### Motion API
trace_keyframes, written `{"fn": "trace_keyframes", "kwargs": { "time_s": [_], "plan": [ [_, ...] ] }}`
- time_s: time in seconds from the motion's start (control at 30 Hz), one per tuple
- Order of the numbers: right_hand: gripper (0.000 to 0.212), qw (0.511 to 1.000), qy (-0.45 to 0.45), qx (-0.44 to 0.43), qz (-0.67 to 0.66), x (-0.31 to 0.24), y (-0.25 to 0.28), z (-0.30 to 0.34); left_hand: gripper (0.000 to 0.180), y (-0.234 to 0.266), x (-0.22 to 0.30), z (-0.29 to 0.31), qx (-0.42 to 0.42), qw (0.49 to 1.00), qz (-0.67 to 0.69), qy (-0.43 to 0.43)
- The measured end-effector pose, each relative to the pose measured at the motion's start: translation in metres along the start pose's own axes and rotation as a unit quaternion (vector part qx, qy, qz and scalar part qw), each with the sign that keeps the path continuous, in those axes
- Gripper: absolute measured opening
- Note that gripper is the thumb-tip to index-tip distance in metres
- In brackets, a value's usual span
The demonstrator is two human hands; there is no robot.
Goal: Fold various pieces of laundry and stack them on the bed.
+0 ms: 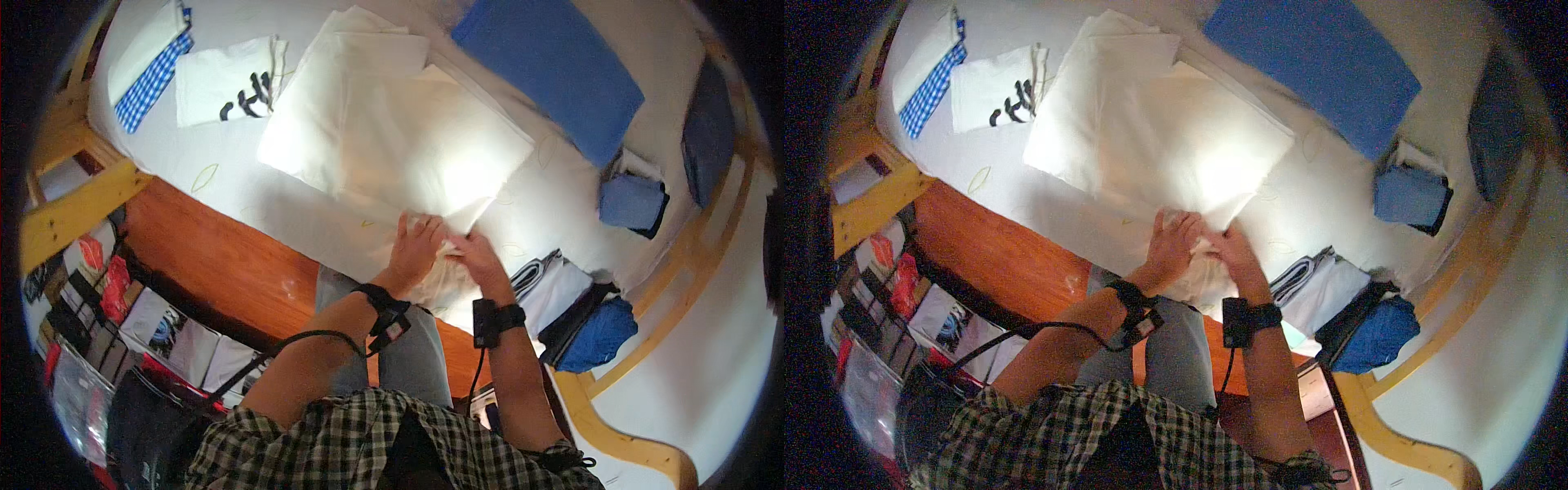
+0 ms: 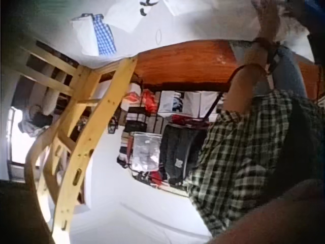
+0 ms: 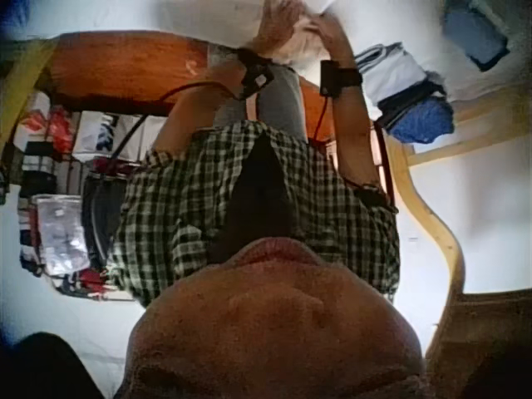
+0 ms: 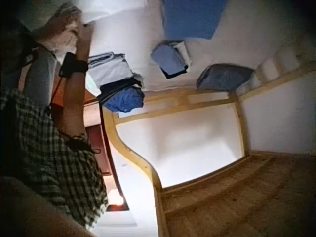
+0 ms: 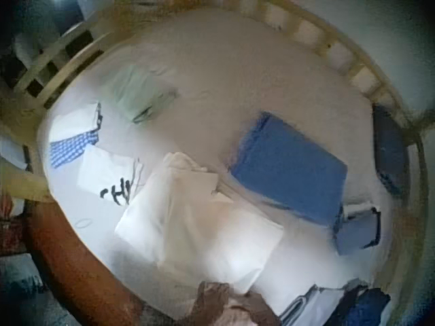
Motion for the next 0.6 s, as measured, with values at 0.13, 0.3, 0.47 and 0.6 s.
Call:
{"fn": "trace_keyframes", "kwargs": {
  "time_s": [0.13, 0.3, 0.47, 0.6],
  "plan": [
    [0.035, 0.990, 0.027, 0.138, -0.021, -0.042, 0.030, -0.025, 0.030, 0.009, -0.023, -0.005, 0.017, 0.995, 0.096, -0.008],
    [0.026, 0.961, 0.094, 0.260, -0.012, -0.094, 0.094, -0.043, 0.024, 0.004, 0.014, -0.013, 0.042, 0.998, -0.003, 0.045],
    [0.027, 0.963, 0.137, 0.203, 0.113, -0.102, 0.095, -0.036, 0.028, -0.017, 0.021, -0.007, 0.046, 0.994, 0.019, 0.097],
    [0.036, 0.957, 0.165, 0.215, 0.102, -0.076, 0.131, -0.004, 0.031, -0.034, 0.041, 0.014, 0.030, 0.978, 0.204, 0.025]
  ]
}}
Point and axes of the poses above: each hand's wrist, its own z-axis away from the middle knuckle, its own y-axis out of the back of the hand, x = y × z, the point moved 4 cm from there along -z, towards the middle knuckle, and after that the axes turned 11 degrees about -x, right-handed, at the moved point
